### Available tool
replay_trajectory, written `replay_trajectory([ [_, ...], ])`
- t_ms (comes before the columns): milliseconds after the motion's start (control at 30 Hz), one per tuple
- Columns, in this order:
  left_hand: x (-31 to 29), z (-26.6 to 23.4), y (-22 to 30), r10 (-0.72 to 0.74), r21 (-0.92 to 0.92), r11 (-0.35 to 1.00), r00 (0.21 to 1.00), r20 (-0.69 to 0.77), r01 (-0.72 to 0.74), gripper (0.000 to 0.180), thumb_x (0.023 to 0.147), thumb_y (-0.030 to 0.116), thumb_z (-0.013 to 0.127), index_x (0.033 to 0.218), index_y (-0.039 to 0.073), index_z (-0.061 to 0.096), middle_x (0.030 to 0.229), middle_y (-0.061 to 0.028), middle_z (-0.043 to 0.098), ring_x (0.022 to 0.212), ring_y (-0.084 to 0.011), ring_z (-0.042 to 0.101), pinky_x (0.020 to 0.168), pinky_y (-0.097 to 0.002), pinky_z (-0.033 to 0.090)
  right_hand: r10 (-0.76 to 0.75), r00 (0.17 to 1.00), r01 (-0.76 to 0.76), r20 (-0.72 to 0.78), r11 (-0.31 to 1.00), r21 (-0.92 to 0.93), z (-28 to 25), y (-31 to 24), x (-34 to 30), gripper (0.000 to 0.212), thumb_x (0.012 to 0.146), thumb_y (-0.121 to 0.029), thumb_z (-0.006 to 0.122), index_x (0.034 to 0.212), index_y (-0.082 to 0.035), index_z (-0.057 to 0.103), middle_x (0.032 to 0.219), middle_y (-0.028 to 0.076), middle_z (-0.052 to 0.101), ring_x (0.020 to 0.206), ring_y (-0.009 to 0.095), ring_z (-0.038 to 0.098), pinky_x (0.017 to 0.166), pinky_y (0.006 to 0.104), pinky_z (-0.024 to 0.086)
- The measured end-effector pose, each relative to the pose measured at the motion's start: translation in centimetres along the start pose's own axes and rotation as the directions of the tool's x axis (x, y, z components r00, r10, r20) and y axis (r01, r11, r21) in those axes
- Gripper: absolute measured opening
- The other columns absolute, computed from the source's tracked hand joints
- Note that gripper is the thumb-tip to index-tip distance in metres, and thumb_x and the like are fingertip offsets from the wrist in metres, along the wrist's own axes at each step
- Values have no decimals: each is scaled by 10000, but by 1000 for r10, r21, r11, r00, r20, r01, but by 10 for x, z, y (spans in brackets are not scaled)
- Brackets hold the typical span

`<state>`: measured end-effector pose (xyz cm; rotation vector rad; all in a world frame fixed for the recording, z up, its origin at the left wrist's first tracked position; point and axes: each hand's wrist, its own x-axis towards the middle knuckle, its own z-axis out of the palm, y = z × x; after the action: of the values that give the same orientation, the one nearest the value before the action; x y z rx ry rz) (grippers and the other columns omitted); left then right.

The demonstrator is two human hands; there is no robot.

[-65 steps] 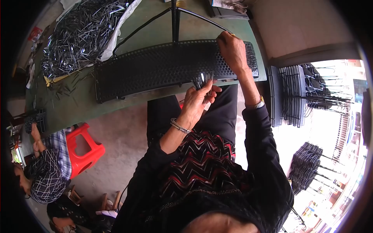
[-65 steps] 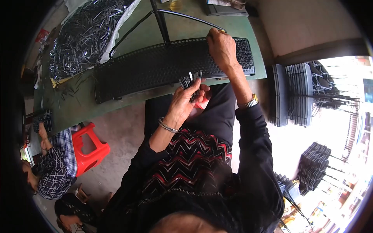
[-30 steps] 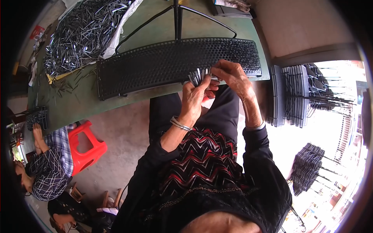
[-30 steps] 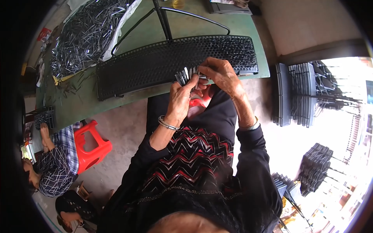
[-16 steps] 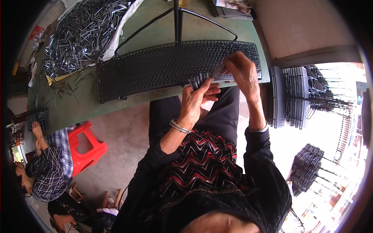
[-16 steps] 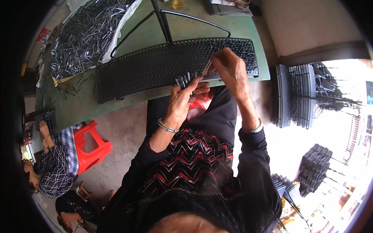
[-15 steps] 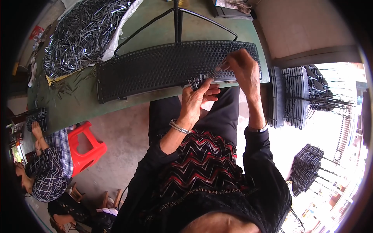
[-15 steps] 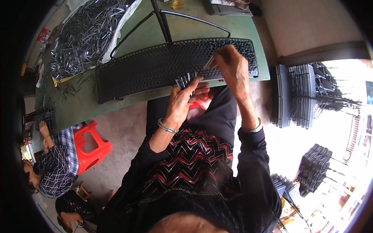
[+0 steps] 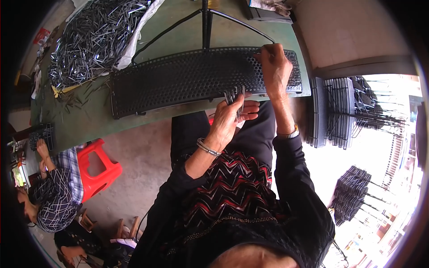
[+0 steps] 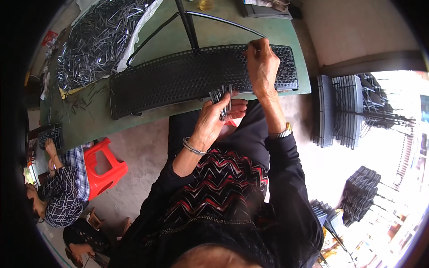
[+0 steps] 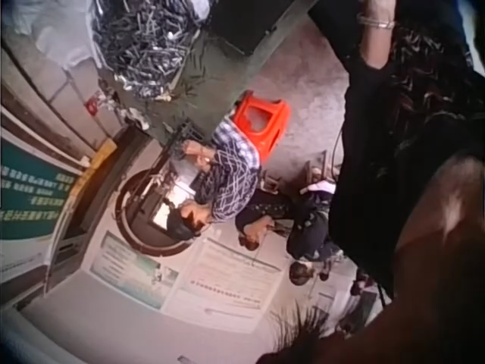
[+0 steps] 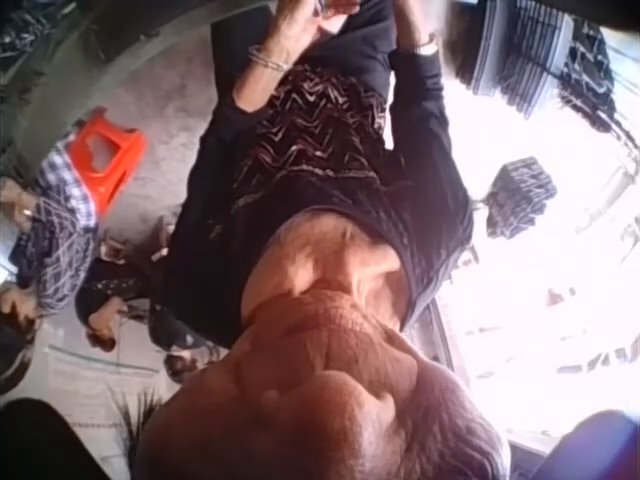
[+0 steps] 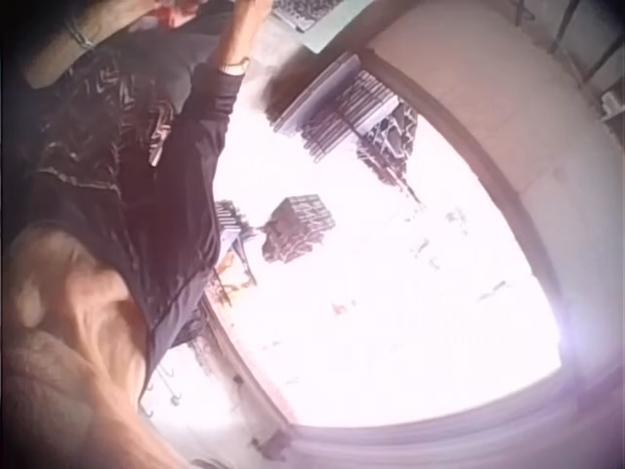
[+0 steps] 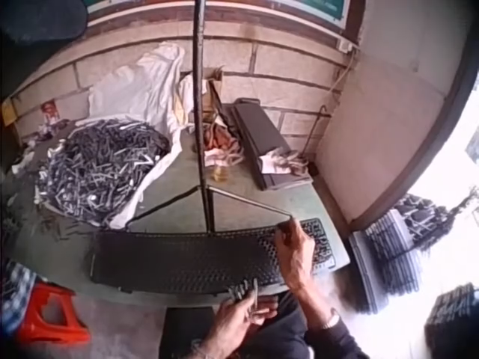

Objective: The person is manually inserting small metal pins into a black mesh-like grid component.

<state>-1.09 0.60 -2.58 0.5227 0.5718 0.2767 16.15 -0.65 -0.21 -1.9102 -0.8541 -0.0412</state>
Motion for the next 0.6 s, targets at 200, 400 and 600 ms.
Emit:
replay_trajectory([
  [200,-3,2,1,-8,73,997,998,-60,12,357,980,301,533,1121,-22,593,859,-128,676,667,-148,627,543,-252,488,-55,998,53,-19,994,-98,3,12,-3,112,908,-105,600,937,2,588,801,107,696,681,173,709,601,274,518],
  [400,0,-6,-3,6,13,1000,1000,-5,-6,351,970,348,554,1029,7,612,658,5,532,500,-45,376,425,-197,274,18,996,-14,82,999,-51,2,7,-2,28,877,-97,586,877,-71,578,716,118,630,640,291,649,565,370,496],
  [600,-1,-1,0,22,-23,999,998,-56,-23,336,959,355,575,977,21,608,651,16,521,484,-36,360,417,-188,256,-162,979,196,122,912,-361,2,2,6,105,854,-225,635,910,-137,651,867,89,599,783,297,623,672,396,491],
])
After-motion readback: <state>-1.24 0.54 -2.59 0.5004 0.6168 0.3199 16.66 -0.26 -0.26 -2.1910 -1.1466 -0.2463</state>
